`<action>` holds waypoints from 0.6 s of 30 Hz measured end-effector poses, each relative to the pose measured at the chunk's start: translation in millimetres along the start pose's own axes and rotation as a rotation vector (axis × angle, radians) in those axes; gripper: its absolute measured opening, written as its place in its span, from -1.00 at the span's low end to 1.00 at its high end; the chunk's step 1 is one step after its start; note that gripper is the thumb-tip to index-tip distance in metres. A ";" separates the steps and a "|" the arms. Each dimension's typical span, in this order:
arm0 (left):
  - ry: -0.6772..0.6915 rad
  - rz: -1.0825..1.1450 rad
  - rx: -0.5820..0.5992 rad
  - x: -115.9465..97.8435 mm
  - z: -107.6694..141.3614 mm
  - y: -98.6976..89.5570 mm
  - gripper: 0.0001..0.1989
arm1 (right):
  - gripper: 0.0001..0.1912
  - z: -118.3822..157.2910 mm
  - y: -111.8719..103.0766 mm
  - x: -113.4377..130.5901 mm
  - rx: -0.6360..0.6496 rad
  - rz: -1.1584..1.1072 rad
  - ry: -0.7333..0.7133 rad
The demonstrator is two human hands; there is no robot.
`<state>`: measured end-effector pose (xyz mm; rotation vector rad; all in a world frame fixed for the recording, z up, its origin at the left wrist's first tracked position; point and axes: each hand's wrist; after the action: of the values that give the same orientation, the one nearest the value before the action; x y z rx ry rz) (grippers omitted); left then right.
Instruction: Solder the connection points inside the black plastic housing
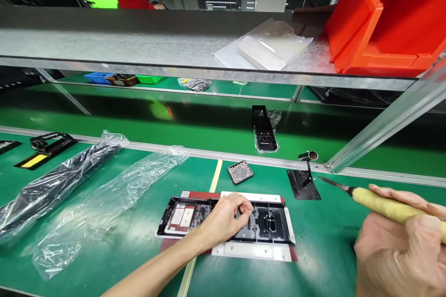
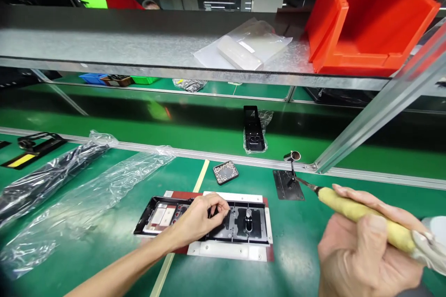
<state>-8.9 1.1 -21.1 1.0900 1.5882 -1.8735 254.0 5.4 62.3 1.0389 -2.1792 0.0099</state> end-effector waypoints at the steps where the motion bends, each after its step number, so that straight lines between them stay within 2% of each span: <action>1: 0.035 -0.003 0.021 0.3 5.9 4.8 -0.87 | -0.74 2.6 -1.9 6.2 -0.007 -0.066 0.032; 3: 0.131 -0.036 0.050 3.1 12.8 13.2 -0.88 | -0.80 8.8 -5.0 17.6 -0.001 -0.164 0.109; 7: 0.271 -0.183 0.092 9.9 16.4 22.3 -0.89 | -0.86 21.8 -9.5 32.2 0.074 -0.190 0.204; 13: 0.375 -0.492 0.186 12.5 19.6 23.6 -0.83 | -0.83 34.4 -18.7 37.3 0.146 -0.225 0.261; 18: 0.390 -0.519 0.221 8.5 17.0 21.4 -0.79 | -0.87 39.1 -20.8 40.0 0.176 -0.246 0.257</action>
<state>-2.2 -19.0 -40.4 1.2890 2.0763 -2.3197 227.9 -47.1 51.4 1.3220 -1.8336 0.2147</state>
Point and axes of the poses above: each hand's wrist, its own z-axis away from the middle knuckle, its own y-axis out of the palm, x = y × z, and after that the axes turned 7 degrees about -y, right-handed
